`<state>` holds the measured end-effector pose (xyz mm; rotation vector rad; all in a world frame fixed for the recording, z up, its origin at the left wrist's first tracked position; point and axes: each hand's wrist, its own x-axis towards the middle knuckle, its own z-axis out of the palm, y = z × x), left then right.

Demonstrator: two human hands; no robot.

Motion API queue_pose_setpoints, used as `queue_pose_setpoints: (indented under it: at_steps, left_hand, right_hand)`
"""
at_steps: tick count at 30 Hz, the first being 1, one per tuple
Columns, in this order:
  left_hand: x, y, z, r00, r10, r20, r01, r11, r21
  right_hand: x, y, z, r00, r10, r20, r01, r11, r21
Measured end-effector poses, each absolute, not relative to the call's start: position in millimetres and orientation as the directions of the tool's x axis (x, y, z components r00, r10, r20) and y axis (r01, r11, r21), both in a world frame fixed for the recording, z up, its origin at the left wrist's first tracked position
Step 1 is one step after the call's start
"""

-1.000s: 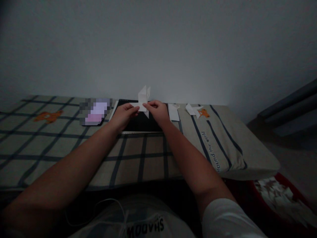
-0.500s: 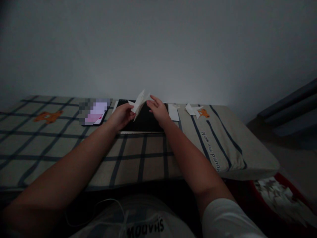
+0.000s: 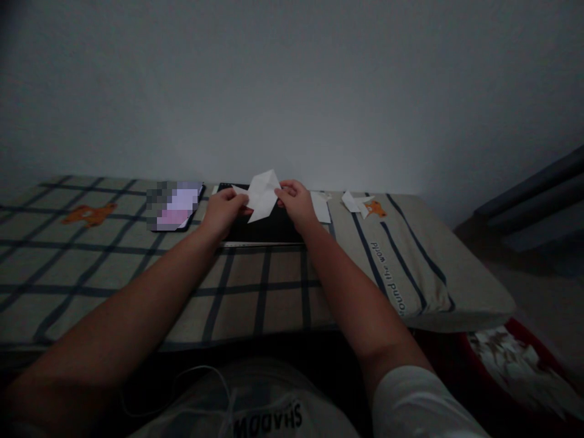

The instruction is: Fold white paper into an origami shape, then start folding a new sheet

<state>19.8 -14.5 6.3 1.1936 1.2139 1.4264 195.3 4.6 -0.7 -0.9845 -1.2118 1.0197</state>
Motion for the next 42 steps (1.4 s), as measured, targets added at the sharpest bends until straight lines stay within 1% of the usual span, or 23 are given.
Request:
queue_pose_setpoints:
  at_steps: [3,5,10,13,20,24,28,31,33,35,37,39,42]
  left_hand:
    - [19.6,-13.3,6.3,-0.131,0.990,0.056,-0.100,-0.069,0.993]
    - [19.6,-12.5,7.1,-0.117,0.993,0.029,-0.157,-0.048,0.987]
    - [23.6,-14.4,10.3,-0.023,1.000,-0.014,-0.318,0.006,0.948]
    - [25.9,-15.7,9.8,-0.021,1.000,-0.023,-0.329,0.015,0.944]
    - [21.1,-9.4,3.7,-0.096,0.994,0.051,-0.291,-0.077,0.954]
    - [19.2,-9.3,4.3,-0.091,0.993,0.070,-0.275,-0.093,0.957]
    - [17.5,-10.1,5.7,-0.124,0.989,0.077,-0.258,-0.107,0.960]
    - [15.9,-9.0,9.0,-0.161,0.986,0.048,-0.297,-0.094,0.950]
    - [15.2,-8.8,13.4,-0.161,0.987,0.022,-0.384,-0.083,0.920]
    - [15.6,-10.4,18.2,-0.115,0.993,0.016,-0.481,-0.070,0.874]
    - [18.3,-14.2,21.3,-0.044,0.999,0.026,-0.525,-0.045,0.850]
    - [23.2,-19.2,20.4,0.022,0.999,0.026,-0.505,-0.011,0.863]
    - [31.6,-24.3,10.9,0.127,0.992,-0.021,-0.424,0.073,0.903]
  right_hand:
    - [195.2,1.7,2.0,0.046,0.964,0.260,-0.080,0.263,-0.961]
    - [195.2,1.1,2.9,0.031,0.969,0.243,-0.086,0.245,-0.966]
    - [194.6,1.8,2.5,0.079,0.978,0.192,-0.078,0.199,-0.977]
    - [194.1,1.2,2.0,0.058,0.978,0.199,-0.079,0.203,-0.976]
    - [194.2,-0.1,3.1,-0.070,0.968,0.240,-0.106,0.232,-0.967]
    - [195.4,0.1,2.8,-0.055,0.975,0.216,-0.113,0.209,-0.971]
    - [195.8,0.5,-0.4,-0.049,0.980,0.191,-0.096,0.185,-0.978]
    - [193.5,-0.7,-1.6,-0.054,0.981,0.186,-0.091,0.180,-0.979]
    - [190.5,-2.3,-1.1,-0.052,0.984,0.171,-0.153,0.161,-0.975]
    - [186.8,-4.0,-0.3,-0.033,0.987,0.156,-0.229,0.145,-0.963]
    - [182.8,-5.4,0.0,-0.001,0.989,0.151,-0.290,0.144,-0.946]
    - [179.1,-6.4,-0.8,0.043,0.988,0.146,-0.329,0.152,-0.932]
    - [174.6,-7.2,-3.4,0.086,0.987,0.135,-0.370,0.157,-0.916]
